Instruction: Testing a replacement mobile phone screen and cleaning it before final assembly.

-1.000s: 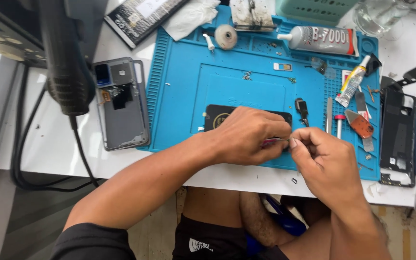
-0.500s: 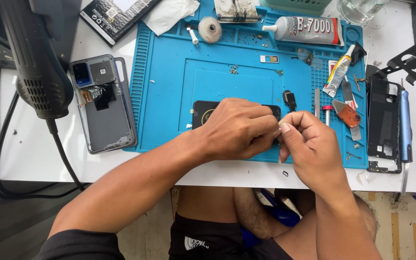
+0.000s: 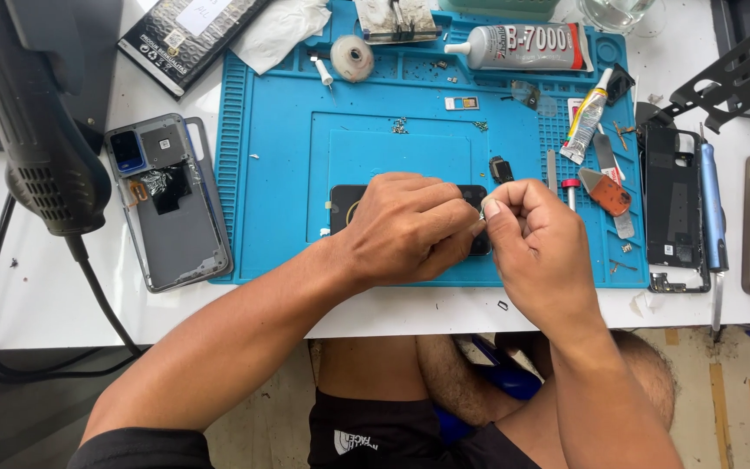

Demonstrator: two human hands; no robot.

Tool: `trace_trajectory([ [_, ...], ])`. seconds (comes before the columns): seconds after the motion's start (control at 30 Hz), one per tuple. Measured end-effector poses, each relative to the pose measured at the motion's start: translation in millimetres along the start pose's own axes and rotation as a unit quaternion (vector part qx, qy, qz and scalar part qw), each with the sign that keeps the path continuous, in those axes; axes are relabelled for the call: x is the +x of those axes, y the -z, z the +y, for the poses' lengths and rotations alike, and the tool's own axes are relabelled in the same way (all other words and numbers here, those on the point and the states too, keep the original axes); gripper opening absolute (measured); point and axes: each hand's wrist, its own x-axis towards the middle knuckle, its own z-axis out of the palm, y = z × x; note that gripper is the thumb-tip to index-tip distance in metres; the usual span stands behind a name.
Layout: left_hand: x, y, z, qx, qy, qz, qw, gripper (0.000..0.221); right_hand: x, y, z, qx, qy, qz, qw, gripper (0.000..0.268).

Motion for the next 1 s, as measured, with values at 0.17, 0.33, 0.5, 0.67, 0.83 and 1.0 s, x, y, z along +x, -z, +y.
trace_trajectory([
  [0.17, 2, 1, 0, -0.008, -0.007, 0.015, 1.0, 0.02, 4, 0, -5, -0.014, 0.014, 0.011, 1.0, 0.018],
  [0.33, 2, 2, 3, -0.026, 0.001, 0.021, 0.999, 0.015, 4, 1, -15, -0.047, 0.028, 0.023, 0.998, 0.018],
  [0.5, 2, 1, 3, -0.038, 0.004, 0.032, 0.999, 0.015, 7, 2, -16, -0.057, 0.035, 0.032, 0.997, 0.017],
  [0.67, 2, 4, 10, -0.047, -0.007, 0.064, 0.997, 0.012, 14, 14, 2, -0.035, 0.029, 0.067, 0.997, 0.018],
  [0.83, -6, 5, 2, -0.03, 0.037, 0.035, 0.998, 0.006, 2, 9, -22, 0.065, 0.001, 0.053, 0.996, 0.013],
  [1.0, -11, 5, -1, -0.025, 0.104, 0.01, 0.994, 0.014, 0, 5, -22, 0.121, -0.024, 0.063, 0.99, 0.011],
])
